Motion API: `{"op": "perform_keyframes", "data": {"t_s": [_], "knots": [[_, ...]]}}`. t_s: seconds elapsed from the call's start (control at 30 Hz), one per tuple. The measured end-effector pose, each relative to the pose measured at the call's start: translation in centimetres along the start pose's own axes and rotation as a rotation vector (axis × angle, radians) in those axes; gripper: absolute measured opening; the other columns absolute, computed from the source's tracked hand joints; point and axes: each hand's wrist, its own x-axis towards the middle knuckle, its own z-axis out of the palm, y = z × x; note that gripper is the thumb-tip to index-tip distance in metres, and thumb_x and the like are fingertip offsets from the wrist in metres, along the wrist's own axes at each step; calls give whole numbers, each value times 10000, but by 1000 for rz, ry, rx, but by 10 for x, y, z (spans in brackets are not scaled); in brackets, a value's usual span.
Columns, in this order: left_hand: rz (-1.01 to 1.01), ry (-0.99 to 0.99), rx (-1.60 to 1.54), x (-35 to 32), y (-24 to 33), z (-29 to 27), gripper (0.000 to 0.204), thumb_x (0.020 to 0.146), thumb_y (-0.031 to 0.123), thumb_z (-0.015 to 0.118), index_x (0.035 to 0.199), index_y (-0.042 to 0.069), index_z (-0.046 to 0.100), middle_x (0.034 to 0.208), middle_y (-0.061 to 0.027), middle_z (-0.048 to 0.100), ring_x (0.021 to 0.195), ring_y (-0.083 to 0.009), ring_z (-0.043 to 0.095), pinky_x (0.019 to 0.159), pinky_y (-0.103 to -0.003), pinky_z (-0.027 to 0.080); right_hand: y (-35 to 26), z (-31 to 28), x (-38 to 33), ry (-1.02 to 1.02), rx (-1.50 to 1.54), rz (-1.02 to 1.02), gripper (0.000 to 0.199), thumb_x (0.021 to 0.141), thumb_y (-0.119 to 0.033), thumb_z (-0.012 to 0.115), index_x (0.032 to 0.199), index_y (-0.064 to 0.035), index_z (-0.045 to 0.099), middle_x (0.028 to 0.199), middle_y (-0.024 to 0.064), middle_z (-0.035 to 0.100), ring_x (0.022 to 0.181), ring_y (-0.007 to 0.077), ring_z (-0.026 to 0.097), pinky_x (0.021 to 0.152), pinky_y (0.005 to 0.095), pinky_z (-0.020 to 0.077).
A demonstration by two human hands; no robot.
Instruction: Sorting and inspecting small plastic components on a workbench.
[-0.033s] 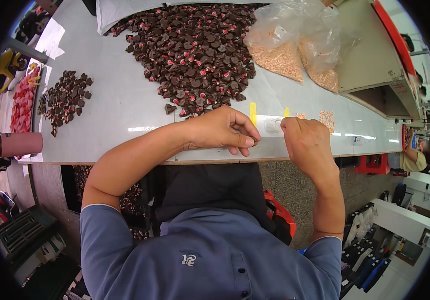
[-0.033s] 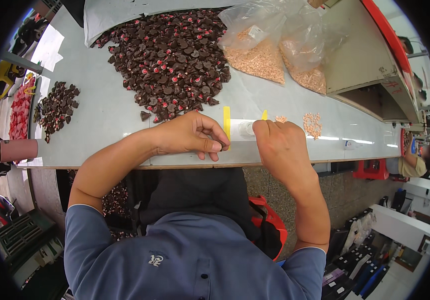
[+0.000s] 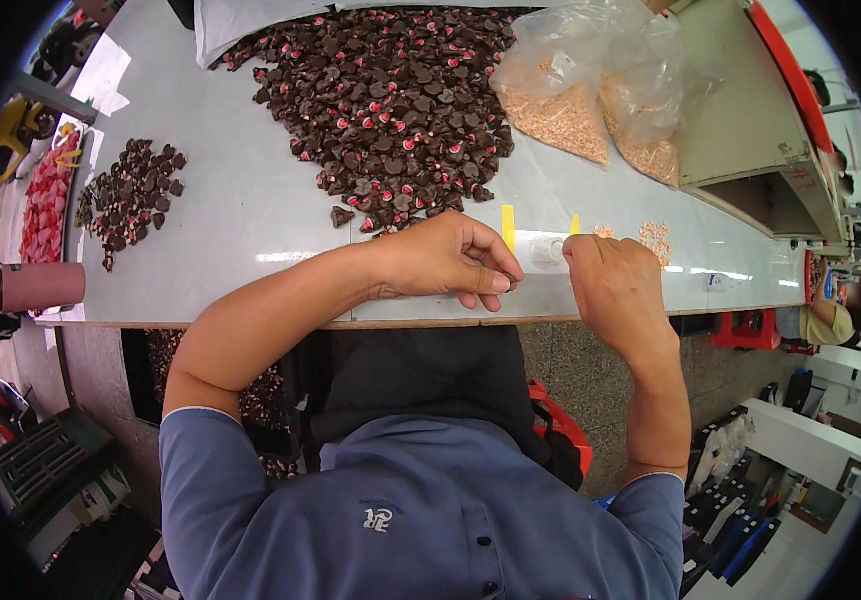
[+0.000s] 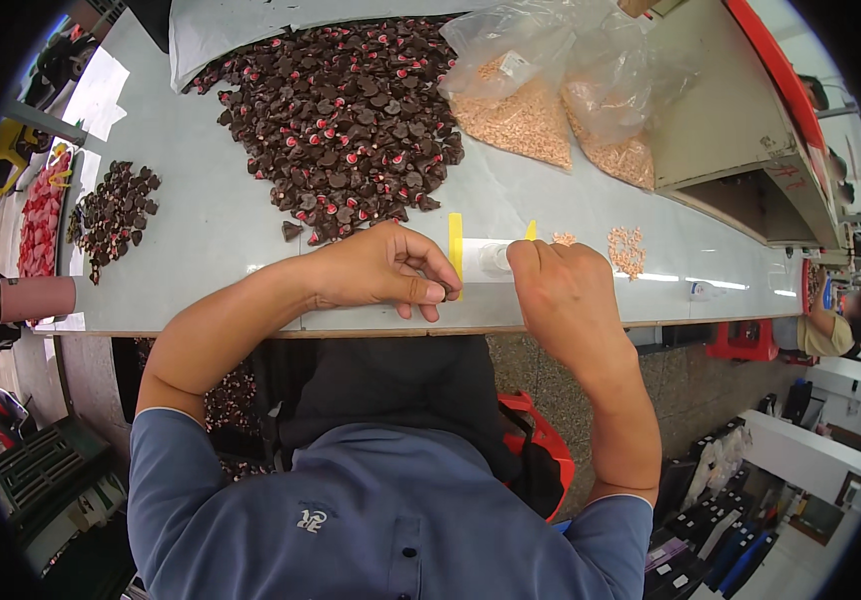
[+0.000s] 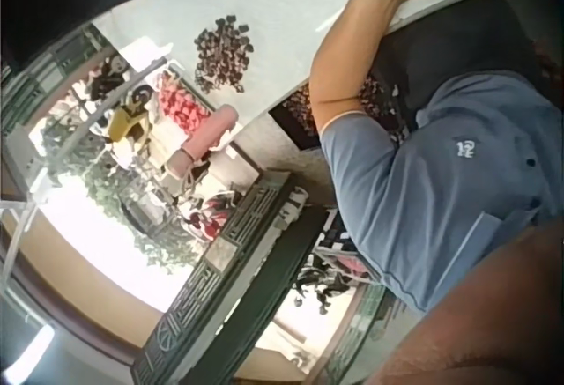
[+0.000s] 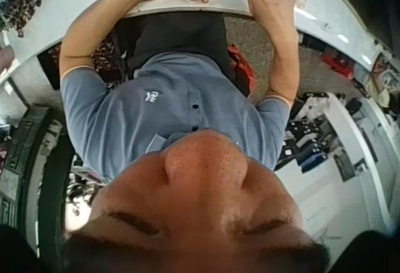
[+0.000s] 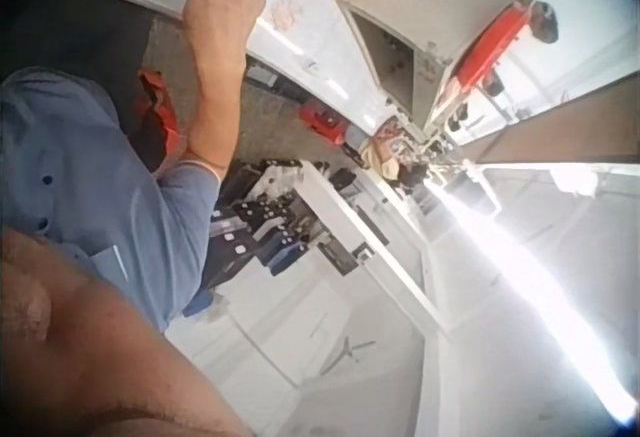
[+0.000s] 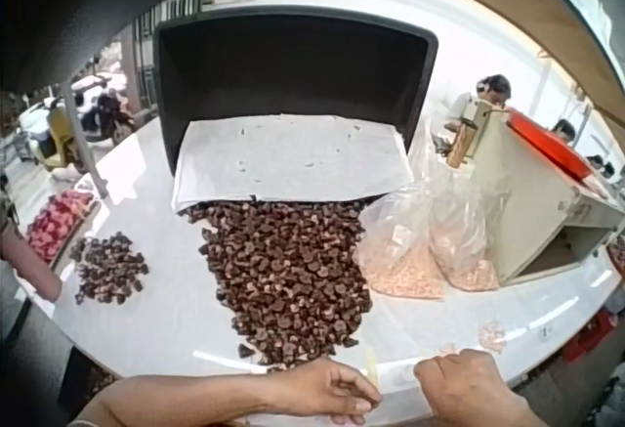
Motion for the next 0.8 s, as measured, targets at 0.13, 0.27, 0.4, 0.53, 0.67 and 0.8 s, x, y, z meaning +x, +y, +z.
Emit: {"op": "perform_keyframes", "data": {"t_s": [0.13, 0.27, 0.4, 0.53, 0.67, 0.8], "knots": [[12, 12, -18, 1, -4, -2, 244, 906, 80, 677, 1125, -23, 650, 1093, -128, 691, 875, -178, 706, 732, -257, 563, -1, -1, 3, -30, -27, -11, 93, 814, -55, 648, 844, -61, 561, 672, 88, 595, 569, 272, 569, 544, 394, 433], [19, 17, -31, 1, -5, -3, 251, 909, 68, 668, 1139, -29, 647, 1111, -137, 689, 902, -189, 707, 757, -264, 565, -4, -4, 1, 47, 61, 12, 92, 819, -32, 663, 851, -52, 579, 663, 83, 598, 571, 271, 579, 539, 390, 431], [15, 15, -56, 3, -4, -2, 277, 905, 66, 675, 1159, -38, 636, 1116, -145, 689, 932, -203, 706, 791, -273, 565, -19, -5, -3, 192, 285, 51, 117, 799, 11, 682, 869, -41, 604, 653, 73, 605, 552, 252, 587, 521, 358, 437], [19, 33, -68, 2, -4, -3, 291, 901, 73, 685, 1163, -40, 631, 1093, -142, 696, 938, -204, 706, 796, -279, 563, -32, 15, -5, 270, 566, 70, 147, 775, 51, 684, 878, -32, 618, 651, 64, 613, 524, 206, 594, 492, 311, 440], [21, 43, -38, 3, -3, -1, 266, 914, 52, 658, 1150, -64, 623, 1057, -148, 696, 926, -203, 705, 795, -280, 577, -36, 22, -5, 297, 575, 66, 141, 780, 44, 688, 872, -36, 618, 651, 63, 614, 521, 197, 598, 482, 305, 436], [2, 59, -45, 3, -2, 0, 269, 911, 54, 663, 1152, -61, 624, 1045, -148, 698, 921, -200, 706, 796, -280, 576, -37, 26, -4, 315, 551, 54, 138, 782, 34, 693, 869, -40, 617, 646, 62, 611, 513, 205, 587, 480, 315, 433]]}}
